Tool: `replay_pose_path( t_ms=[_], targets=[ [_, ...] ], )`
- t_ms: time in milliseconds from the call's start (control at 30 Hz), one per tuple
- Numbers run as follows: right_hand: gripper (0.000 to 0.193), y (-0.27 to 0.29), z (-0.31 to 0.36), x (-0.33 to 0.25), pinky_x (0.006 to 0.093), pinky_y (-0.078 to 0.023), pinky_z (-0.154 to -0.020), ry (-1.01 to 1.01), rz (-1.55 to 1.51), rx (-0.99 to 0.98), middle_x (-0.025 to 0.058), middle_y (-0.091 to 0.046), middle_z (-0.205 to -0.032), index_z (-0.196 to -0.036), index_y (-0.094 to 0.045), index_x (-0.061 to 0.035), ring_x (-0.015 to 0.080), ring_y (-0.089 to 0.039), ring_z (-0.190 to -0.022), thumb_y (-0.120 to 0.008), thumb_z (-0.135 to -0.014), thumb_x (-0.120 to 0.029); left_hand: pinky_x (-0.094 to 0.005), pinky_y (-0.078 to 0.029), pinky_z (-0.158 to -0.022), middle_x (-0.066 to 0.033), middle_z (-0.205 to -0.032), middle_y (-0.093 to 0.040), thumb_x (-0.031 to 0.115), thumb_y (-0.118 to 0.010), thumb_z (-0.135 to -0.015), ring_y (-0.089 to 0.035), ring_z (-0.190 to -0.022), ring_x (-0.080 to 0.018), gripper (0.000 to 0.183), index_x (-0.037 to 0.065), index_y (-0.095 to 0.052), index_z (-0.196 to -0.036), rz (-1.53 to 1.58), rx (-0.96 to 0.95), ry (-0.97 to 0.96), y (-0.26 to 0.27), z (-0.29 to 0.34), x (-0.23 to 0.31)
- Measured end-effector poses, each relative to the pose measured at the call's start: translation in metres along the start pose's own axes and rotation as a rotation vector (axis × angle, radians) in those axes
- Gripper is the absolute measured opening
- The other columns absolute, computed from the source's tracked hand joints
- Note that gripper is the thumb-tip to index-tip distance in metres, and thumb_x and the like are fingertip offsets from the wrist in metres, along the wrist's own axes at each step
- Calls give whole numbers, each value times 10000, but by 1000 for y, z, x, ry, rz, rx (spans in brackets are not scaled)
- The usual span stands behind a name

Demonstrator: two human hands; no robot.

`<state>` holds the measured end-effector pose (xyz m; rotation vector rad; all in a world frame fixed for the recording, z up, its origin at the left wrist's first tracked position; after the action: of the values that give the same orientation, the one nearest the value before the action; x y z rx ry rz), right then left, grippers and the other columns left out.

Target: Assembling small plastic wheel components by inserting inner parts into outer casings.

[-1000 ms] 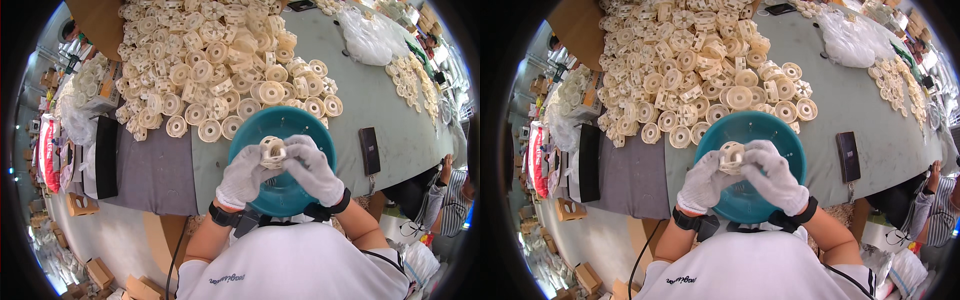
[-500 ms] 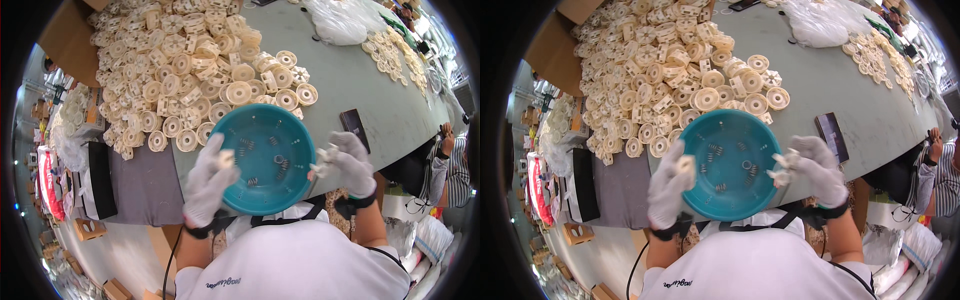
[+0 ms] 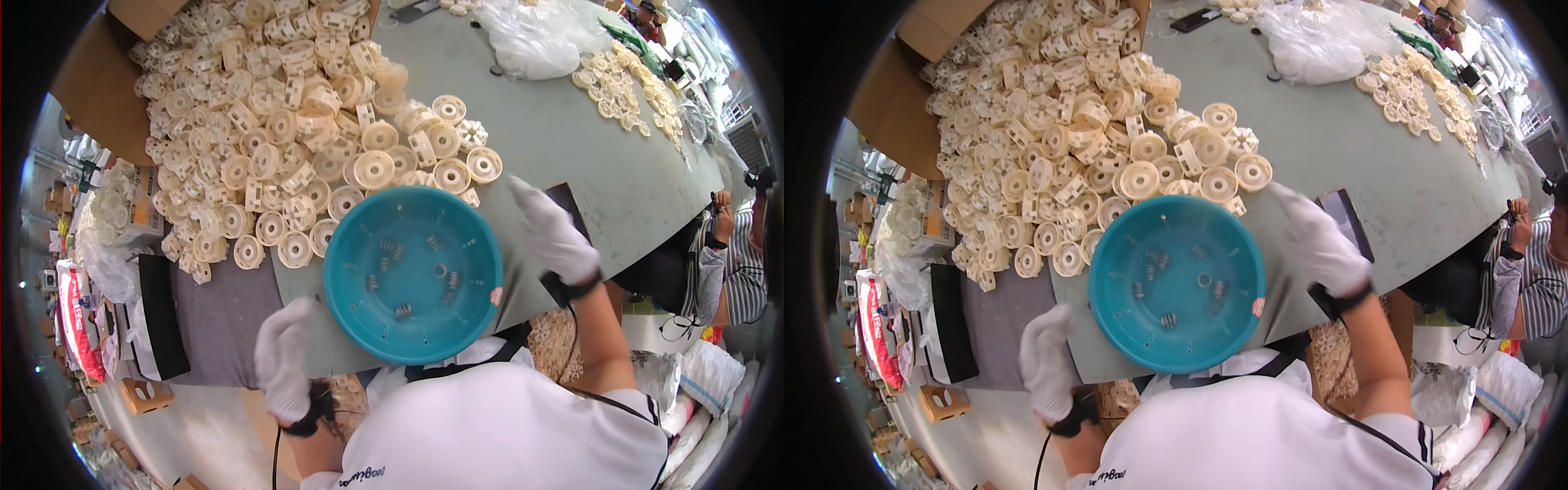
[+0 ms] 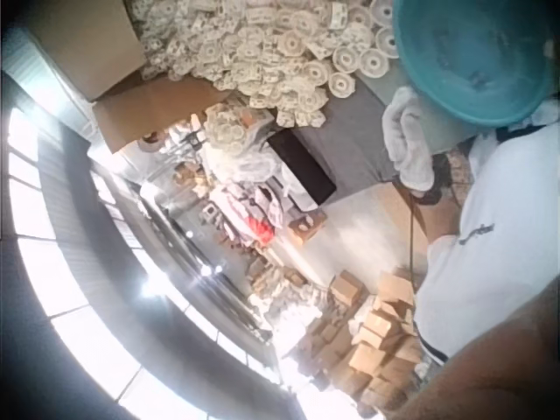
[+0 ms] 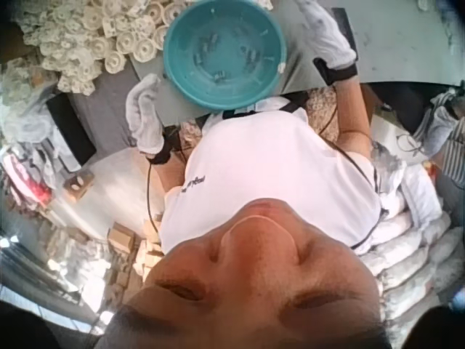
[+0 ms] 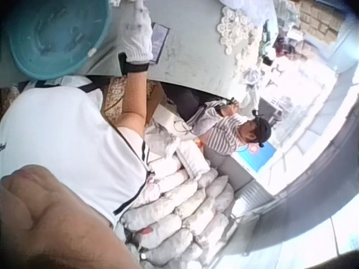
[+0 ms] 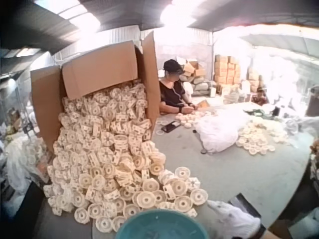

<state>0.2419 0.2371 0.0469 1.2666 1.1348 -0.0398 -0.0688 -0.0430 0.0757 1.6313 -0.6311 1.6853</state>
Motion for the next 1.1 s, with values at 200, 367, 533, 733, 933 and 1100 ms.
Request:
replay_pose_path(
  t_ms=[200, 367, 533, 733, 933, 1100],
  targets=[
    [371, -51, -55, 4, 386, -486, -1044, 446, 540, 79, 218, -616, -1310, -1233, -637, -17, 382, -594, -1229, -618, -866, -72, -316, -514, -981, -148, -1347, -608, 97, -683, -976, -595, -1189, -200, 288, -22, -637, -1235, -80, -466, -233, -98, -41, 15],
    [376, -14, -22, -53, 317, -540, -892, -308, -524, 50, 117, -689, -1093, -1264, -610, 10, 219, -677, -980, -650, -923, -144, -407, -442, -1113, -174, -1449, -507, 21, -767, -864, -504, -1346, -269, 548, -5, -536, -1361, 102, -455, -165, -116, -39, -4],
    [607, -65, -17, -96, 293, -536, -916, -114, -848, -211, 119, -574, -1344, -1480, -450, 12, 181, -595, -1176, -678, -920, -51, -345, -549, -955, -145, -1363, -558, -46, -734, -829, -589, -1217, -217, 708, -25, -399, -1453, 432, -496, 100, -136, -52, 6],
    [583, -77, -22, -102, 344, -553, -939, 170, -570, 8, 170, -584, -1326, -1425, -505, 3, 281, -632, -1158, -679, -869, 39, -282, -561, -912, -105, -1164, -664, 14, -733, -891, -662, -1018, -148, 543, -40, -454, -1354, 564, -428, 223, -124, -55, -17],
    [483, -77, -28, -126, 412, -547, -917, 301, -357, 16, 186, -674, -1154, -1281, -625, -7, 367, -653, -1082, -661, -807, 79, -286, -549, -864, -85, -1136, -675, 66, -718, -909, -665, -994, -146, 400, 2, -557, -1269, 179, -256, 97, -111, -46, -22],
    [384, -79, -21, -137, 419, -550, -880, 395, -126, 18, 158, -681, -1061, -1168, -664, -26, 360, -659, -995, -640, -797, 69, -316, -539, -852, -87, -1093, -681, 93, -738, -886, -671, -969, -173, 339, 46, -625, -1203, -178, -207, -47, -106, -36, -17]
  ],
)
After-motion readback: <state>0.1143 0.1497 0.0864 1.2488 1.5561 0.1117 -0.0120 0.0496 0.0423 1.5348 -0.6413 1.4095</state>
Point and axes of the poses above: each hand's wrist, its own z-axis away from the middle knuckle, its own y-axis out of the back of the hand, x = y × z, the point moved 3 cm from there along -z, towards the middle knuckle
